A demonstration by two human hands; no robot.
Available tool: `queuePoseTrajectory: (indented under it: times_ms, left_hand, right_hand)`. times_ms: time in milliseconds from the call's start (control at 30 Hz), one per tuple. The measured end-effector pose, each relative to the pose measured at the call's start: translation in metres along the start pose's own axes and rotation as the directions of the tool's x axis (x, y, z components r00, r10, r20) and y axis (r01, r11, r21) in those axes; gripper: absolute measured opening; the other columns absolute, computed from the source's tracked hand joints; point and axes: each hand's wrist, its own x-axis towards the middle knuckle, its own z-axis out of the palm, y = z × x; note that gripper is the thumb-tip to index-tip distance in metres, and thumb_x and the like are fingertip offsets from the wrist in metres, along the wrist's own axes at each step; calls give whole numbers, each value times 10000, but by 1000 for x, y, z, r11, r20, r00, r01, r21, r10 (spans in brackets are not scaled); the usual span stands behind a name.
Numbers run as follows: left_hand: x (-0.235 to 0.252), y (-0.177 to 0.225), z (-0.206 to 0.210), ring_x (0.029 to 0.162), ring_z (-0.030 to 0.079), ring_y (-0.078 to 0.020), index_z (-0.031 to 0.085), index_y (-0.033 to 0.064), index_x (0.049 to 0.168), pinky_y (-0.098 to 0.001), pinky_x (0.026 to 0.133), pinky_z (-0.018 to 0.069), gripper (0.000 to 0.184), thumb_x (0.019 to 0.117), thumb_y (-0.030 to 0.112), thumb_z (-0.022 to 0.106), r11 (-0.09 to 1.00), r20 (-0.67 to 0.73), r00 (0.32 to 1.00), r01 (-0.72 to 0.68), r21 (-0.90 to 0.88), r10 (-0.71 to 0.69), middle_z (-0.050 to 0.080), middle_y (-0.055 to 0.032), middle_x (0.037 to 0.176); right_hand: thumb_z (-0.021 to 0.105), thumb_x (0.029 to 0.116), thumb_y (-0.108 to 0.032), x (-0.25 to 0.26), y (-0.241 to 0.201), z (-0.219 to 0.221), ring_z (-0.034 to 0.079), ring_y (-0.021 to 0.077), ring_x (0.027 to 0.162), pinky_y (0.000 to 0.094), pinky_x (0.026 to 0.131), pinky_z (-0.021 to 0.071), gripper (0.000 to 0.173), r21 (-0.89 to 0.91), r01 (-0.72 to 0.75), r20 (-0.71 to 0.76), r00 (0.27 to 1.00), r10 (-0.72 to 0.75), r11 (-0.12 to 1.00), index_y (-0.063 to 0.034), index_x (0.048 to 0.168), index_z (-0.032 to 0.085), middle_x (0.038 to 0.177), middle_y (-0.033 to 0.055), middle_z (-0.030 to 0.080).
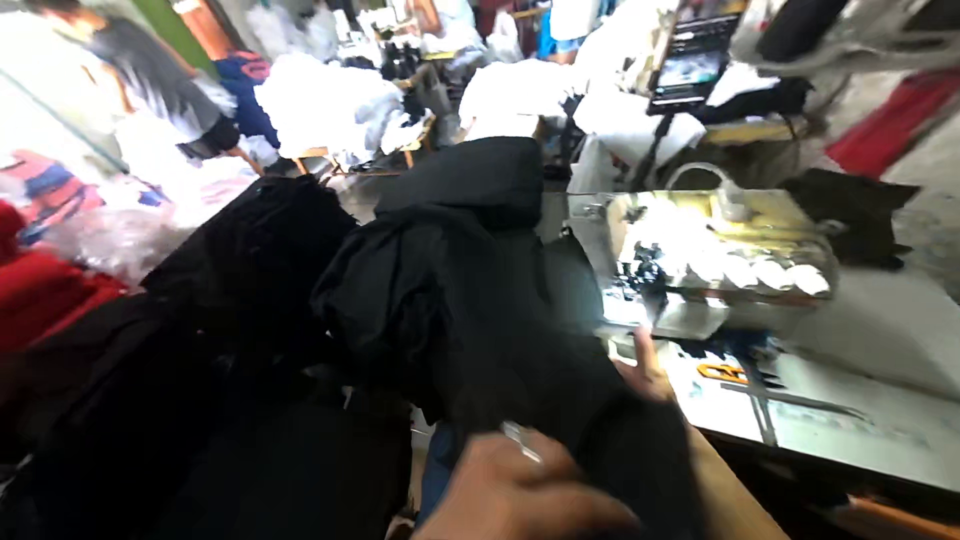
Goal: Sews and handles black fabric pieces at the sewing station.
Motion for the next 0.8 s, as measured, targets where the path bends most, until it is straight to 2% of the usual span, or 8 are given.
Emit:
queuePoseTrajectory:
  times_ms: [67, 167, 267, 433, 533, 633, 700, 800]
  left_hand:
    - [-11, -4, 33, 852, 712, -251, 774, 78, 1060, -404, 748, 582, 191, 923, 22, 654, 999, 293, 956, -10, -44, 22, 730, -122, 946]
    - [-27, -36, 63, 814, 718, -313, 762, 64, 1065, -486, 686, 579, 210, 887, -7, 674, 994, 456, 889, 78, -74, -36, 723, -154, 973]
    - [-38, -37, 15, 798, 700, -258, 771, 76, 1052, -440, 701, 567, 211, 853, 29, 718, 971, 272, 961, 116, -208, -56, 721, -119, 898]
    - [-67, -22, -91, 799, 633, -45, 753, 186, 1019, -202, 745, 528, 179, 1004, 336, 656, 978, -18, 987, 157, -140, -161, 679, 29, 836]
    - [-61, -18, -124, 832, 621, 14, 727, 189, 1043, -155, 783, 512, 185, 1017, 352, 642, 984, -89, 983, 150, -93, -158, 664, 81, 893]
    - [-51, -10, -139, 891, 616, 39, 725, 223, 1123, -135, 805, 505, 185, 1029, 340, 619, 995, -96, 991, 92, 32, -88, 670, 120, 965]
    - [-45, 0, -158, 901, 638, 17, 737, 243, 1159, -162, 804, 530, 198, 1028, 341, 625, 991, -70, 996, 66, 116, -58, 691, 123, 996]
    - [-46, 40, -195, 910, 653, -29, 725, 173, 1098, -223, 824, 547, 189, 1012, 309, 626, 939, -115, 991, 107, 326, -73, 697, 81, 992]
  right_hand:
    - [244, 1099, -515, 14, 8, 1, 682, 33, 1079, 289, 933, 587, 529, 108, 42, 123, 991, -56, 993, -187, 1291, 612, 1147, -54, 730]
    - [437, 1100, -324, 18, 4, 9, 716, 95, 1007, 327, 890, 613, 307, -79, -74, -39, 997, 71, 994, -133, 1239, 634, 1081, -6, 749]
    - [457, 1081, -270, 11, 2, -2, 704, 20, 698, 217, 657, 610, 260, -322, -79, -159, 987, 28, 943, -147, 980, 663, 770, -63, 734]
    - [712, 940, -254, -15, -8, -15, 722, 94, 1003, 302, 848, 642, 438, -751, 227, 80, 963, -257, 620, -13, 1289, 602, 1129, 32, 720]
    - [891, 722, -507, -13, 14, -37, 542, 203, 1298, 355, 1075, 494, 889, -803, 573, 447, 760, -473, 163, -31, 1371, 514, 1356, 165, 560]
    - [727, 832, -649, 20, 38, -29, 457, 354, 1391, 540, 1130, 381, 753, -725, 662, 632, 528, -567, -191, -191, 1399, 539, 1450, 174, 517]
    - [820, 810, -445, 38, 18, -12, 454, 388, 1375, 609, 1112, 341, 693, -738, 647, 619, 532, -578, -194, -139, 1369, 549, 1446, 180, 528]
    - [884, 694, -173, 66, -22, 22, 640, 355, 1157, 671, 1005, 427, 581, -689, 717, 722, 669, -177, -104, -143, 1247, 710, 1188, 113, 719]
